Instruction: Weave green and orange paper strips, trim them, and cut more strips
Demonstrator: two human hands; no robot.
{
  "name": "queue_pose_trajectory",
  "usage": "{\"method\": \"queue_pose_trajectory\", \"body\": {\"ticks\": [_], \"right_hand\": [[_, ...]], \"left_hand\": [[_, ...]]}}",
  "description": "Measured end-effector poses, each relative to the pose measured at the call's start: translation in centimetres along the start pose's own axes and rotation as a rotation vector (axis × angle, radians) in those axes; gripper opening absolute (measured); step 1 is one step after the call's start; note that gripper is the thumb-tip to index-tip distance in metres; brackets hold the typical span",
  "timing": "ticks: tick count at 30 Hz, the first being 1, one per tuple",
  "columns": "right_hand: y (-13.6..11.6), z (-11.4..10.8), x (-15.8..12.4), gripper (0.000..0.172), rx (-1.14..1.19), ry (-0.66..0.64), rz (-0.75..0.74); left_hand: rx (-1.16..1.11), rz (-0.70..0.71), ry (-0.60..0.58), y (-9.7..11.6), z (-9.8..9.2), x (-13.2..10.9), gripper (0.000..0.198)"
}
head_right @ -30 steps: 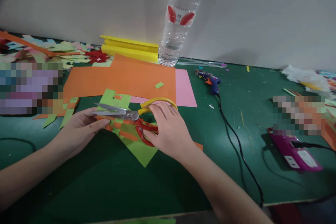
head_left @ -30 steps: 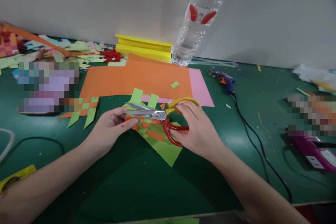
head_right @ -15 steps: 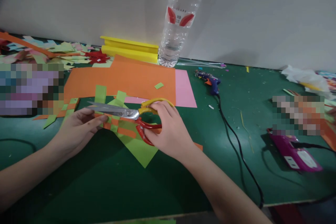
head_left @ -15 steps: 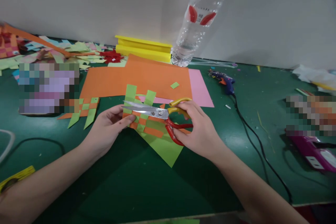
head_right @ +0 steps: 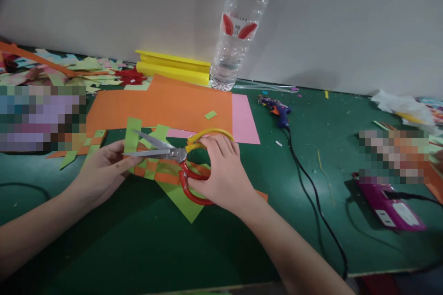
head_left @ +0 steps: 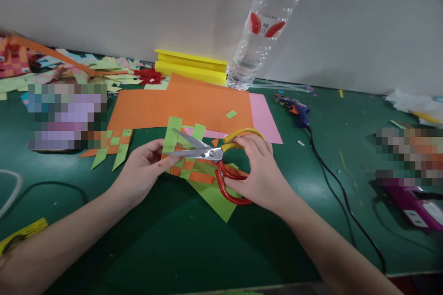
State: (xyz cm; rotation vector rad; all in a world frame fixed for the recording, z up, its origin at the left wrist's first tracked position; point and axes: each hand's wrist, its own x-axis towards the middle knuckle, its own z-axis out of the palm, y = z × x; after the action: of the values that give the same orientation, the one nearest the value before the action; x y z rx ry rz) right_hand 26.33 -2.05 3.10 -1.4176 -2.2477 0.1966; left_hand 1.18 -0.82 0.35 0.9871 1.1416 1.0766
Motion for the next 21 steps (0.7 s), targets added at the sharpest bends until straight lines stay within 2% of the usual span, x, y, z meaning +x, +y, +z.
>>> {"method": "queue_pose_trajectory", "body": {"ticks": [3,10,16,21], "right_hand": [[0.01,0.05,-0.04,0.050,-0.029,0.010,-0.046],[-0.31,-0.07,-0.10,0.046,-0.102,0.046,-0.095],[-0.55,-0.04,-0.14,0.047,-0.111,0.059,-0.110],[-0.65,0.03,-0.24,0.048,-0.124,0.058,-0.119]], "left_hand": [[-0.012,0.024,-0.024,-0.22,-0.11,-0.02,0.020],[0.031,0.050,0.004,-0.18,-0.01,-0.17,0.020],[0.066,0.052,0.132,-0.12,-0.24,-0.23,0.045],[0.149,0.066,0.124,0.13,-0.14,-0.36,0.054]]}}
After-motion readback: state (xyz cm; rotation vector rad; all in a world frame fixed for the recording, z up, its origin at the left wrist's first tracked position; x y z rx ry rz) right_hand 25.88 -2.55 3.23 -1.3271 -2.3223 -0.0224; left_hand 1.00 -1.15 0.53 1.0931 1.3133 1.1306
